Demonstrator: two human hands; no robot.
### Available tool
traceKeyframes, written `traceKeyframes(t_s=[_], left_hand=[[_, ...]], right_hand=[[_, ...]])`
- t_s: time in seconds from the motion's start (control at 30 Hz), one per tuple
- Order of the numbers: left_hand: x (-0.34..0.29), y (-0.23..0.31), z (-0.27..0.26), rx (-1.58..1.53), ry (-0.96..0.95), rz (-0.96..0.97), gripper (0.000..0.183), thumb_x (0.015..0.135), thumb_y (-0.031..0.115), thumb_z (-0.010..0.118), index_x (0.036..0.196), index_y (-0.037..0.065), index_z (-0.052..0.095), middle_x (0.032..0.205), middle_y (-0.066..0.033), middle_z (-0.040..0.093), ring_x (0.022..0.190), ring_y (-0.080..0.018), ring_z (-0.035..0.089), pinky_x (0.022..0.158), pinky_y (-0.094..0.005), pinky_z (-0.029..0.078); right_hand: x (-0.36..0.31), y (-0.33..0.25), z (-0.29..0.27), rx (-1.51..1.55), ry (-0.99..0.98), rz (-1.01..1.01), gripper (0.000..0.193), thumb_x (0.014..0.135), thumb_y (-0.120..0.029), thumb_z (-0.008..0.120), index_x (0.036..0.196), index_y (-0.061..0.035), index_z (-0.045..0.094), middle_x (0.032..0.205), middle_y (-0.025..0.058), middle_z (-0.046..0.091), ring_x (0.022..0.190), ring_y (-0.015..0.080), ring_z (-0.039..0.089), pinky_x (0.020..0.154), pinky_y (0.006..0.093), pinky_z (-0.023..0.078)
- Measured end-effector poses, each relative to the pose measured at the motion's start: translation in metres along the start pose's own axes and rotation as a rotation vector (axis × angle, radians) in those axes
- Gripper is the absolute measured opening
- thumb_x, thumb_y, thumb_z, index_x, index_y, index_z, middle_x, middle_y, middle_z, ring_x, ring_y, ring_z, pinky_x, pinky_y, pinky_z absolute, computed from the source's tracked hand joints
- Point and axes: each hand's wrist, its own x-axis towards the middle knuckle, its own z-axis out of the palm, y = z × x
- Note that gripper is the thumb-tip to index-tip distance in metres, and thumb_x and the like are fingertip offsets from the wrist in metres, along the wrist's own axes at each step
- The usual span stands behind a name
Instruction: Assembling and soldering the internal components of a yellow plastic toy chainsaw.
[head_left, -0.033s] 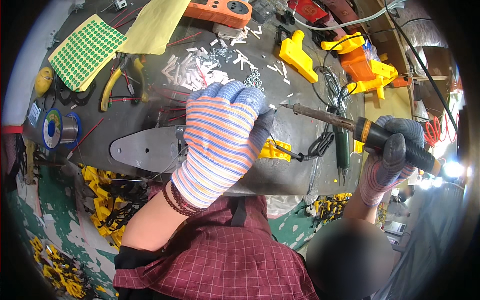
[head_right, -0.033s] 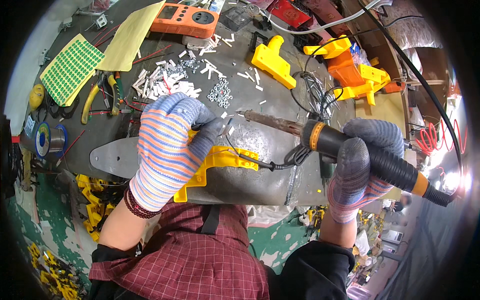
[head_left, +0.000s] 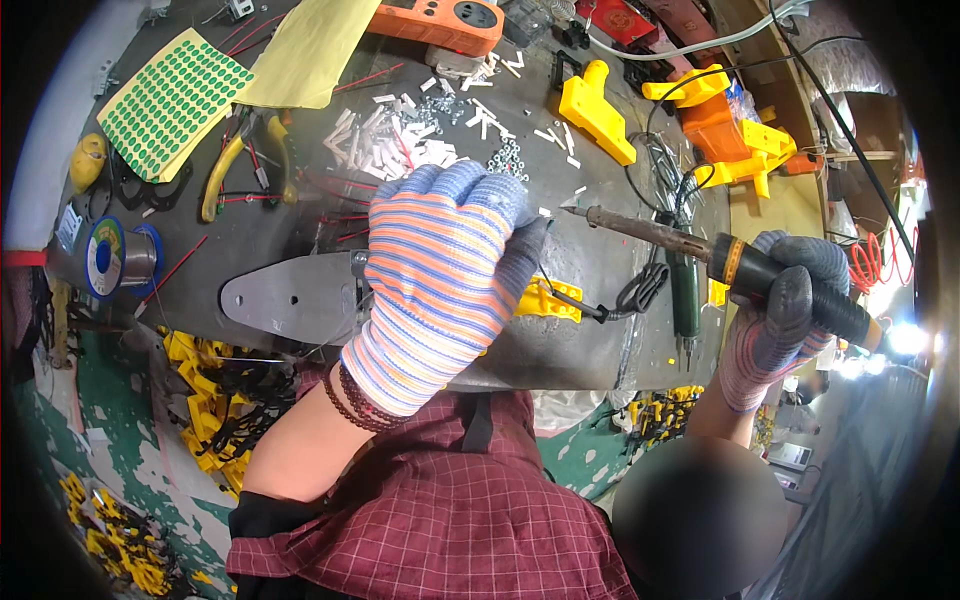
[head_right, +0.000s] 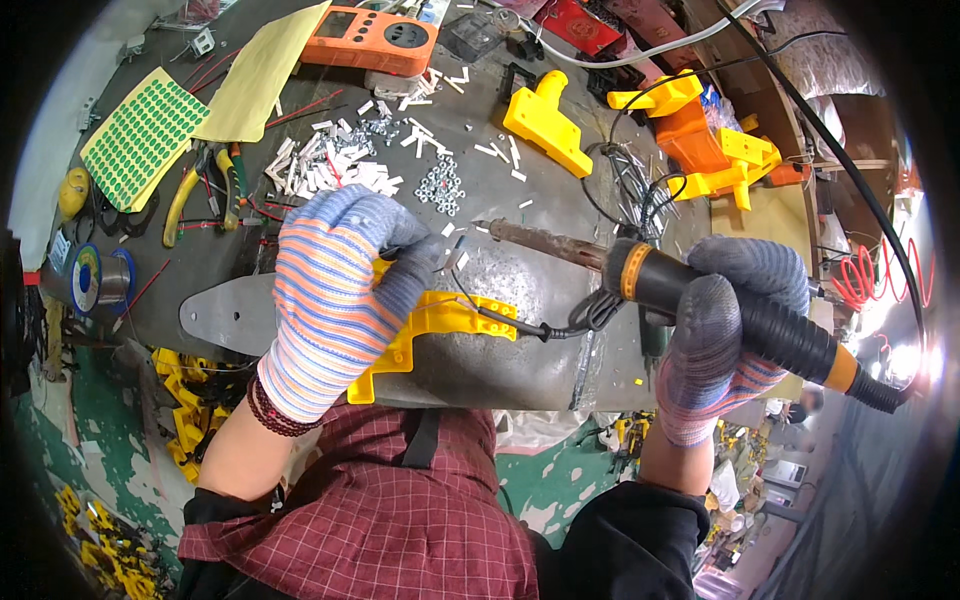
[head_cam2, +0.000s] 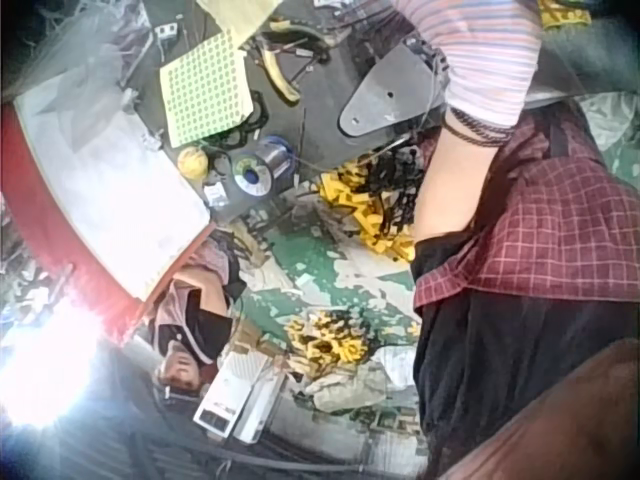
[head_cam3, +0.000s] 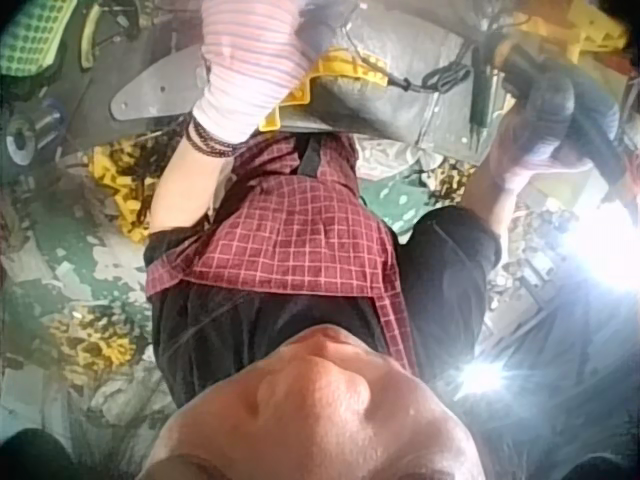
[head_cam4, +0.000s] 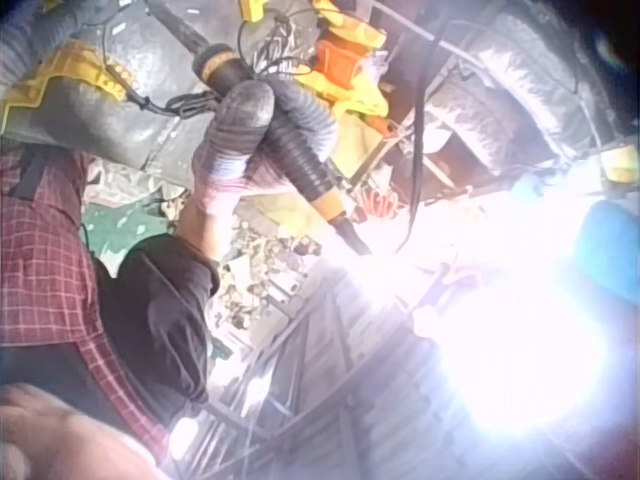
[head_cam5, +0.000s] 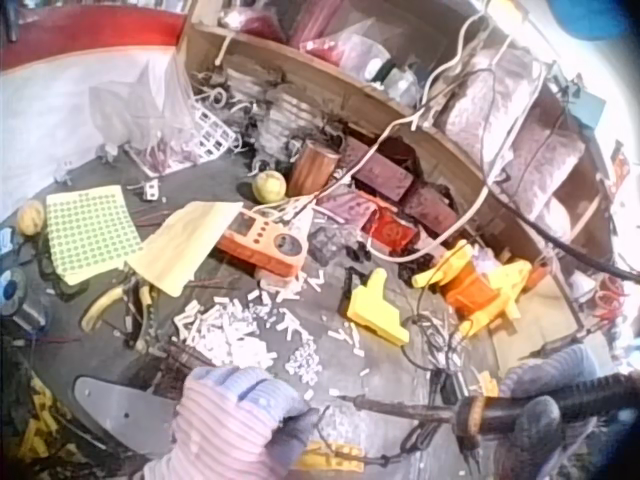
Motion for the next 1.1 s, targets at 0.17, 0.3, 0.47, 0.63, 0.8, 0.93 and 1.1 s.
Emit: traceKeyframes(t_s=[0.17, 0.3, 0.47, 0.63, 0.8, 0.93, 1.1], left_hand=[[-0.014, 0.018, -0.043, -0.249, 0.044, -0.247, 0.014, 0.071, 0.007, 0.078, 0.079, 0.008, 0.066, 0.074, -0.0065, 0.063, 0.068, -0.0269, 0.060, 0.063, -0.0365, 0.046], [-0.058, 0.034, -0.082, -0.220, -0.070, -0.273, 0.016, 0.070, 0.007, 0.080, 0.079, 0.009, 0.066, 0.073, -0.0027, 0.061, 0.066, -0.0215, 0.056, 0.065, -0.0330, 0.044], [-0.094, 0.037, -0.056, 0.067, -0.052, -0.171, 0.027, 0.068, 0.011, 0.082, 0.087, 0.017, 0.064, 0.076, -0.0014, 0.053, 0.069, -0.0243, 0.052, 0.064, -0.0404, 0.038], [-0.089, 0.034, -0.043, 0.190, 0.009, -0.092, 0.026, 0.067, 0.019, 0.079, 0.089, 0.020, 0.065, 0.081, -0.0015, 0.054, 0.072, -0.0245, 0.053, 0.067, -0.0418, 0.039], [-0.087, 0.030, -0.036, 0.207, 0.067, -0.041, 0.026, 0.066, 0.019, 0.078, 0.089, 0.019, 0.066, 0.079, -0.0017, 0.054, 0.072, -0.0243, 0.055, 0.067, -0.0418, 0.039], [-0.088, 0.028, -0.033, 0.218, 0.088, -0.021, 0.026, 0.065, 0.018, 0.078, 0.088, 0.018, 0.065, 0.078, -0.0018, 0.054, 0.071, -0.0245, 0.055, 0.066, -0.0419, 0.039], [-0.088, 0.025, -0.033, 0.214, 0.084, -0.032, 0.027, 0.065, 0.018, 0.079, 0.087, 0.018, 0.064, 0.079, -0.0020, 0.055, 0.071, -0.0243, 0.055, 0.066, -0.0419, 0.039]], right_hand=[[-0.002, -0.009, -0.013, 0.118, 0.054, 0.051, 0.032, 0.086, -0.030, 0.066, 0.095, -0.0004, 0.058, 0.086, 0.0093, 0.059, 0.075, 0.0203, 0.059, 0.073, 0.0333, 0.049], [-0.020, -0.008, -0.035, 0.428, -0.039, 0.101, 0.038, 0.088, -0.039, 0.065, 0.095, -0.0027, 0.054, 0.083, 0.0090, 0.057, 0.067, 0.0188, 0.052, 0.065, 0.0351, 0.043], [-0.042, -0.005, -0.005, 0.336, -0.016, 0.230, 0.045, 0.081, -0.040, 0.078, 0.094, -0.0050, 0.053, 0.082, 0.0075, 0.057, 0.070, 0.0184, 0.054, 0.067, 0.0344, 0.044], [-0.045, -0.011, 0.005, 0.284, -0.049, 0.175, 0.047, 0.076, -0.033, 0.084, 0.099, -0.0038, 0.056, 0.083, 0.0081, 0.059, 0.077, 0.0241, 0.061, 0.076, 0.0398, 0.052], [-0.044, -0.015, 0.008, 0.323, -0.088, 0.185, 0.047, 0.075, -0.033, 0.085, 0.097, -0.0032, 0.057, 0.084, 0.0082, 0.059, 0.077, 0.0239, 0.061, 0.075, 0.0403, 0.051], [-0.044, -0.012, 0.004, 0.306, -0.109, 0.189, 0.047, 0.074, -0.032, 0.086, 0.097, -0.0026, 0.057, 0.084, 0.0084, 0.059, 0.078, 0.0241, 0.061, 0.075, 0.0406, 0.051], [-0.043, -0.017, 0.010, 0.275, -0.120, 0.140, 0.047, 0.075, -0.034, 0.085, 0.097, -0.0027, 0.058, 0.084, 0.0084, 0.060, 0.078, 0.0231, 0.060, 0.075, 0.0395, 0.050]])
